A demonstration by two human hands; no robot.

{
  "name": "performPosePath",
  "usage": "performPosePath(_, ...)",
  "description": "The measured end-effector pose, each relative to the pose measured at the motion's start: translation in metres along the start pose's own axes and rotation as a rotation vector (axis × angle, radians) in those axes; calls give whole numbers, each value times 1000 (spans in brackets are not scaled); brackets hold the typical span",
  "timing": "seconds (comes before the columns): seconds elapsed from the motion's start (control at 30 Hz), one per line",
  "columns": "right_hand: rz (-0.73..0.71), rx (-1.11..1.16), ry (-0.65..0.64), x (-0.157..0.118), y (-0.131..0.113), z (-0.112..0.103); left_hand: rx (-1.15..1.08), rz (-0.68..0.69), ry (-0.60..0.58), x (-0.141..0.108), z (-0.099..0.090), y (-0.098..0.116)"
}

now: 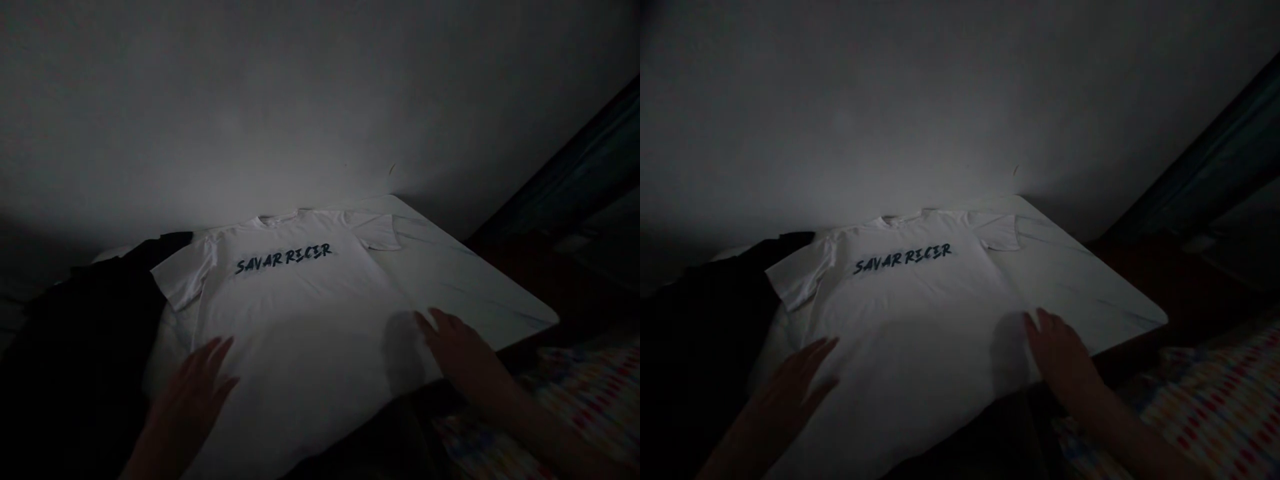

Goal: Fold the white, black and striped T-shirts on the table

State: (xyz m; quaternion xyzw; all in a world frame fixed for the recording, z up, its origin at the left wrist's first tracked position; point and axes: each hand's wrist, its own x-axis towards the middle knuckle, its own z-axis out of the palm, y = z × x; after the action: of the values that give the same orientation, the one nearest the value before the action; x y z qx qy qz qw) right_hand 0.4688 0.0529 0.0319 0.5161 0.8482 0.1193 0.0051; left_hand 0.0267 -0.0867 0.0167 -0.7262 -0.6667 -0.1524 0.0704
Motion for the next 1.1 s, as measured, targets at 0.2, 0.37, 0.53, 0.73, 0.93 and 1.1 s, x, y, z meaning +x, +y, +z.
performPosePath(0.2, -179, 376, -39, 109, -94, 7, -61, 160, -170, 116, 78, 57)
performPosePath(0.37, -2, 351, 110, 39, -18, 76, 66, -86, -127, 49, 73, -20)
performPosePath(0.53, 75, 260, 212, 5, 32, 99, 165, -221, -131, 25, 51, -46)
performPosePath(0.73, -406, 431, 72, 167, -72, 38, 44, -22, -164, 170, 79, -6)
performPosePath(0.93, -557, 539, -21, 309, -166, 16, 16, -217, -143, 225, 108, -65)
performPosePath(1.1, -511, 500, 5, 371, -153, 54, 61, -293, -143, 196, 97, -123)
